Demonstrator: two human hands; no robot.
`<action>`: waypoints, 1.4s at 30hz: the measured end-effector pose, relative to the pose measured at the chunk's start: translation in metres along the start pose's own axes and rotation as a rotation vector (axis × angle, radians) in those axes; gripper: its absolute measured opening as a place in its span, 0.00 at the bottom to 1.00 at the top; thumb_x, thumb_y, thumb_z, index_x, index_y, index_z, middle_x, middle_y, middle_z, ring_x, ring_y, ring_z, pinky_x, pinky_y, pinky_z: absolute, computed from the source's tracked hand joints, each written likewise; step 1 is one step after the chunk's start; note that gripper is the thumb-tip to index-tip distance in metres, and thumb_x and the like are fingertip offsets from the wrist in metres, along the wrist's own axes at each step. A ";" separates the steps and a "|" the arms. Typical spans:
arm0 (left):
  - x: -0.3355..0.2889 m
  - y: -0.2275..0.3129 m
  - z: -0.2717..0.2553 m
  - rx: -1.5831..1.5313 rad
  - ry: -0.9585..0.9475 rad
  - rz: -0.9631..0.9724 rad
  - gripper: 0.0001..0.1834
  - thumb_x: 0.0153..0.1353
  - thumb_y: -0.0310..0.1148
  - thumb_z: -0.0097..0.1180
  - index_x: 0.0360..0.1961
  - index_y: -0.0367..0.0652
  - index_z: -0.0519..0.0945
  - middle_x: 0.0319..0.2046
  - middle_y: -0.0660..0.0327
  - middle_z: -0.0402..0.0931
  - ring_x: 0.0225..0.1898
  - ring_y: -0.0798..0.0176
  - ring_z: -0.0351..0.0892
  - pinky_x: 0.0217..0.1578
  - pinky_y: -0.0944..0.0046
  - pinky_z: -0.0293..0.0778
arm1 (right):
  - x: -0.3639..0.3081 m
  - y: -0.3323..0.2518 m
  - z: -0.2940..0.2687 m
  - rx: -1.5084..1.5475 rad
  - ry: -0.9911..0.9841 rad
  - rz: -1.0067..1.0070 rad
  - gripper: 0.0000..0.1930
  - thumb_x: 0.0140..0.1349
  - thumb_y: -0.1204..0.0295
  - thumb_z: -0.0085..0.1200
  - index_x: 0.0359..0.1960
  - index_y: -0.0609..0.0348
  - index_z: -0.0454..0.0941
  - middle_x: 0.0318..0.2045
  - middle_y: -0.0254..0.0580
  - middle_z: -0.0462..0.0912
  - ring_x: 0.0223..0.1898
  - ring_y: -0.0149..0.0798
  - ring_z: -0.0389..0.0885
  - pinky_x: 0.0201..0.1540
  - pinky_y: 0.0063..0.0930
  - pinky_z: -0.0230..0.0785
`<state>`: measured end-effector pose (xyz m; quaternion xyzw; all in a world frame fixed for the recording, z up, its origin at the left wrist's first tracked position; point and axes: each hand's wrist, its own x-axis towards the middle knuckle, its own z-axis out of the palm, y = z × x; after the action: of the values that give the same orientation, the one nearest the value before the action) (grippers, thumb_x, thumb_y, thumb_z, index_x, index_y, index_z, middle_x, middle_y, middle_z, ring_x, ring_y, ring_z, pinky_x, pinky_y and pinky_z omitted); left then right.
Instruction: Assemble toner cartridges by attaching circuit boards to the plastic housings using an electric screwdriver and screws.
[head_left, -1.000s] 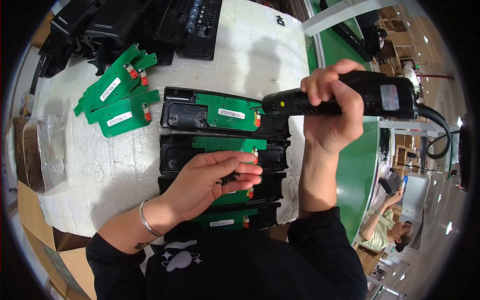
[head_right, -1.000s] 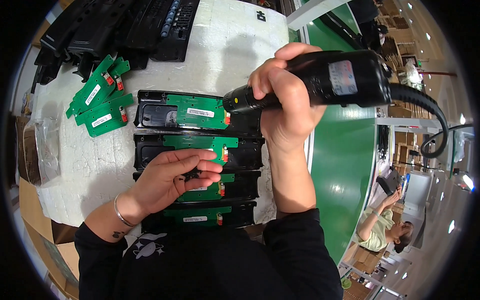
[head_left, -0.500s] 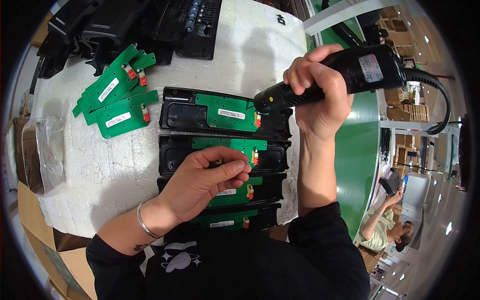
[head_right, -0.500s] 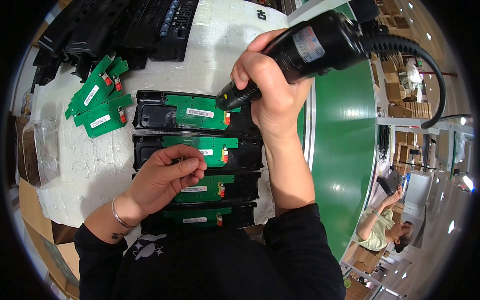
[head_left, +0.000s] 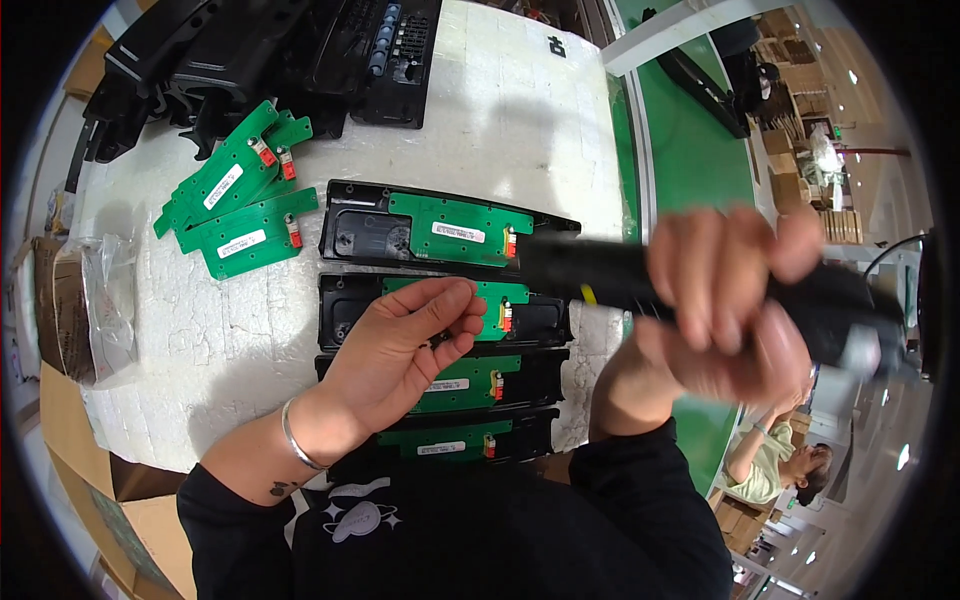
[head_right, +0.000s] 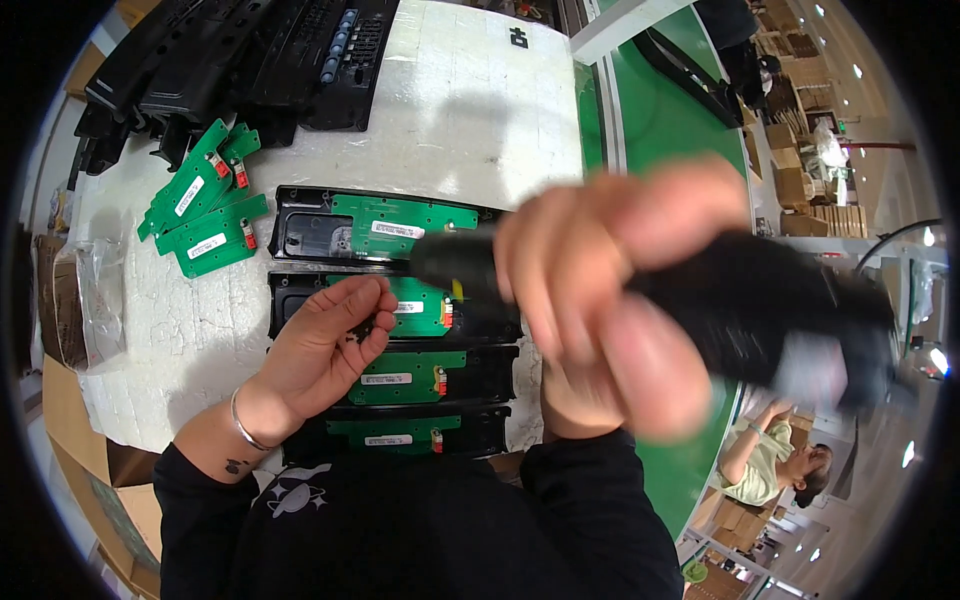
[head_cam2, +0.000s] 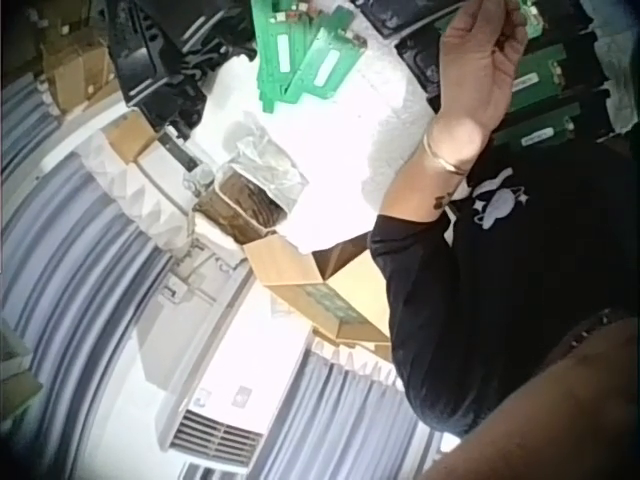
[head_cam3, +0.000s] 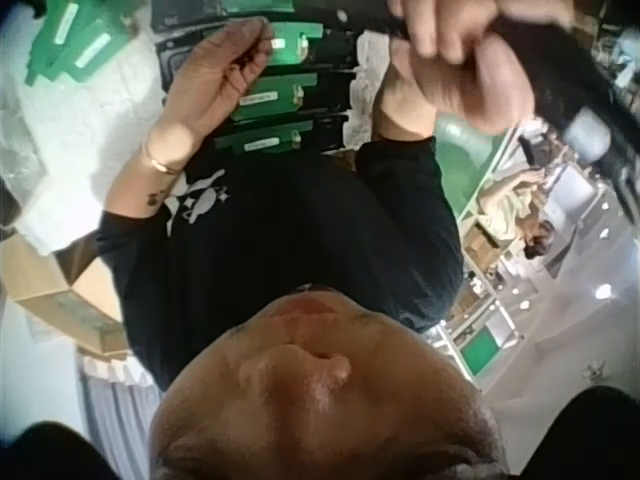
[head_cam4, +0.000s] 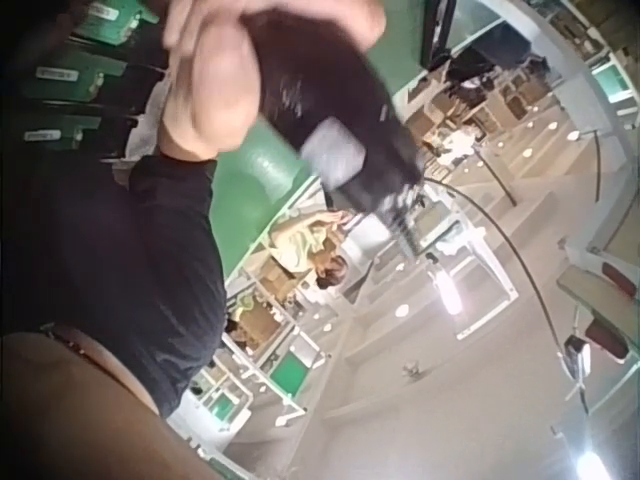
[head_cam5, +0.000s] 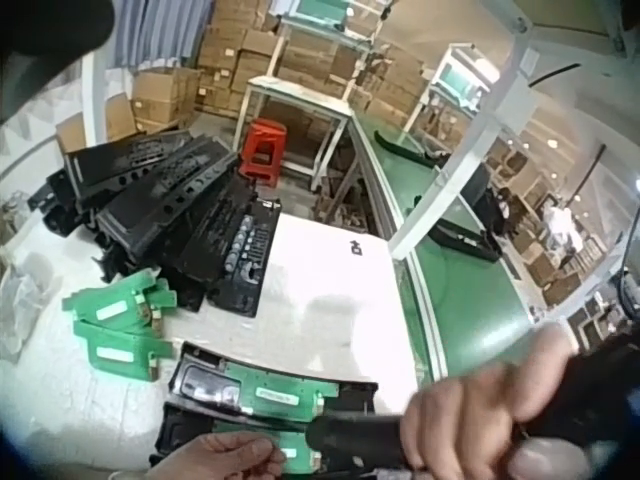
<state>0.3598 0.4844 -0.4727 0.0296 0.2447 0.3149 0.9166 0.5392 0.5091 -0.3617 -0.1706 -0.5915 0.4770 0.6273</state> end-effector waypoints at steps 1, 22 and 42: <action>0.000 0.000 0.000 -0.015 -0.005 0.009 0.10 0.60 0.31 0.51 0.40 0.39 0.75 0.34 0.62 0.76 0.35 0.71 0.75 0.38 0.75 0.73 | -0.002 -0.013 0.002 0.006 -0.093 0.023 0.12 0.45 0.75 0.48 0.33 0.54 0.63 0.14 0.24 0.70 0.16 0.21 0.70 0.24 0.16 0.62; 0.004 -0.009 0.025 0.208 -0.126 -0.195 0.17 0.66 0.34 0.35 0.47 0.32 0.68 0.44 0.47 0.72 0.46 0.54 0.74 0.49 0.64 0.71 | -0.004 0.023 -0.048 -0.219 0.440 -0.012 0.08 0.46 0.80 0.45 0.31 0.69 0.66 0.15 0.41 0.67 0.13 0.32 0.64 0.20 0.25 0.60; 0.000 -0.011 0.008 0.115 -0.049 -0.137 0.07 0.59 0.28 0.51 0.38 0.40 0.75 0.33 0.62 0.75 0.33 0.72 0.75 0.35 0.75 0.73 | 0.002 0.043 -0.052 -0.417 0.381 0.170 0.05 0.46 0.77 0.44 0.26 0.63 0.66 0.13 0.39 0.63 0.14 0.31 0.61 0.22 0.26 0.59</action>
<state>0.3698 0.4760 -0.4685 0.0730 0.2413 0.2363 0.9384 0.5685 0.5501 -0.4064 -0.4312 -0.5317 0.3555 0.6364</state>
